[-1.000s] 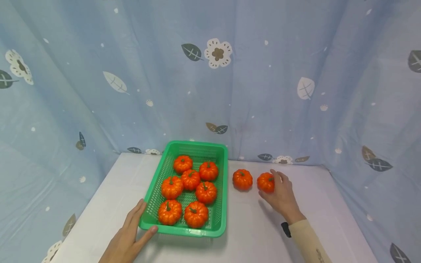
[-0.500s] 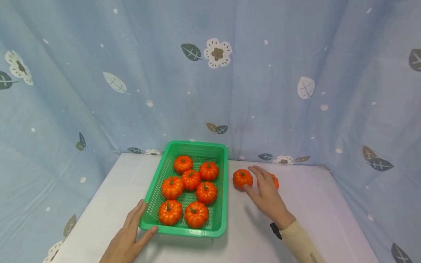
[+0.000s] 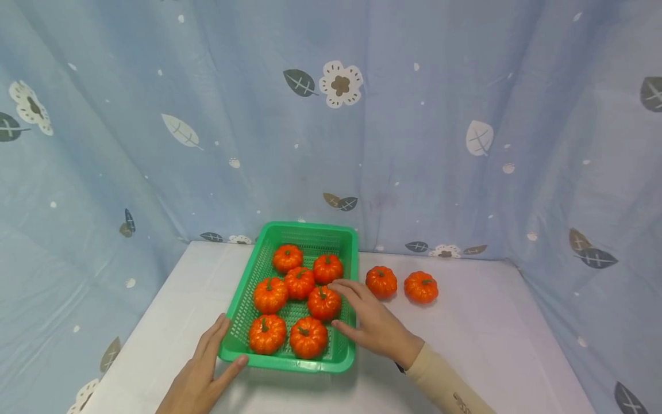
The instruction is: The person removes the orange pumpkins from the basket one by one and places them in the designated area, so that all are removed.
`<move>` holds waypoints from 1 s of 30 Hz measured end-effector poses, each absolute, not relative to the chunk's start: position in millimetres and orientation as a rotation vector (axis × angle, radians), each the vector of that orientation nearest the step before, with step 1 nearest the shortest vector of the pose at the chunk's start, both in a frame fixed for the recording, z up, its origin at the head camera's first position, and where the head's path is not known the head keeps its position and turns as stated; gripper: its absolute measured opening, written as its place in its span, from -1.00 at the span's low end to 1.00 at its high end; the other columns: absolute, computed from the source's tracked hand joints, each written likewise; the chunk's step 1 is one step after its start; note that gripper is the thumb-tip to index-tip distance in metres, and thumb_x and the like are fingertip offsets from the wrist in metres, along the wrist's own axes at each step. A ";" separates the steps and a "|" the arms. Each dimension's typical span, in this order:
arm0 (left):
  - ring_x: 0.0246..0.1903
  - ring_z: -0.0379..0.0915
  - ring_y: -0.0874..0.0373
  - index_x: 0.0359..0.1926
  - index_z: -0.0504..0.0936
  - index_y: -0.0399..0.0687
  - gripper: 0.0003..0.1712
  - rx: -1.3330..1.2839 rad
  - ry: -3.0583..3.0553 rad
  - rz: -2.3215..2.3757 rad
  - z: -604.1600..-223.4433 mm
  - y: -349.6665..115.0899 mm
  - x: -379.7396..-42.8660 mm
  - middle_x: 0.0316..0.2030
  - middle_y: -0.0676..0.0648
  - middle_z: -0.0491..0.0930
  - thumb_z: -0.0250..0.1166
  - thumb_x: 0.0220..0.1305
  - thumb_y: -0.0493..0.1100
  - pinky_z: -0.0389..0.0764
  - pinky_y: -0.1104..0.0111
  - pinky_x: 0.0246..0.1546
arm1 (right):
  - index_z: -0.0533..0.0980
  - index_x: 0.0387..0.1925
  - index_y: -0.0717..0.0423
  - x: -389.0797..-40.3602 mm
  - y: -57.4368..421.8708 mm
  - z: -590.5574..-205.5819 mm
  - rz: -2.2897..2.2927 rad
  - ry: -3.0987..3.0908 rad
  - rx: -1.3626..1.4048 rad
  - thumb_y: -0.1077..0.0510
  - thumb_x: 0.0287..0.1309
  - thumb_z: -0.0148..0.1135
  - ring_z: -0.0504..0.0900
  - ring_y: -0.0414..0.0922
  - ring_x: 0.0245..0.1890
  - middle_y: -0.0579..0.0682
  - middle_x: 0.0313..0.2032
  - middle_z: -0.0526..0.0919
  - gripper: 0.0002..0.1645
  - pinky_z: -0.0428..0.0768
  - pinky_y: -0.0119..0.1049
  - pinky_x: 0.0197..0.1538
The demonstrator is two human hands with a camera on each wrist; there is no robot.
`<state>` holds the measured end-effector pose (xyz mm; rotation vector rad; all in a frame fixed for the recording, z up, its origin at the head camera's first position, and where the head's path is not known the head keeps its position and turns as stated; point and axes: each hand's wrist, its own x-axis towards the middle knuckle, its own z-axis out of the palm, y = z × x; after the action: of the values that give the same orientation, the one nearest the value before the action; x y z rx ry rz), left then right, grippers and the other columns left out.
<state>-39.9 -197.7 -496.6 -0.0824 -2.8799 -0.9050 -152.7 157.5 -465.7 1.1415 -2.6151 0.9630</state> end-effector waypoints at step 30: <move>0.01 0.60 -0.23 0.59 0.11 -0.01 -0.03 -0.075 -2.884 -0.898 -493.4 -196.8 -38.4 0.54 -0.07 0.10 0.22 0.38 0.33 0.60 -0.13 -0.02 | 0.41 0.40 -0.09 -166.3 84.8 -481.6 0.702 -2.883 1.527 -0.08 0.18 0.48 0.48 -0.21 0.25 -0.19 0.30 0.50 -0.21 0.55 -0.25 0.22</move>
<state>-38.4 -196.8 -493.4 -0.0749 -2.8841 -0.8978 -166.3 84.8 -481.6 1.5266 -2.8833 0.7021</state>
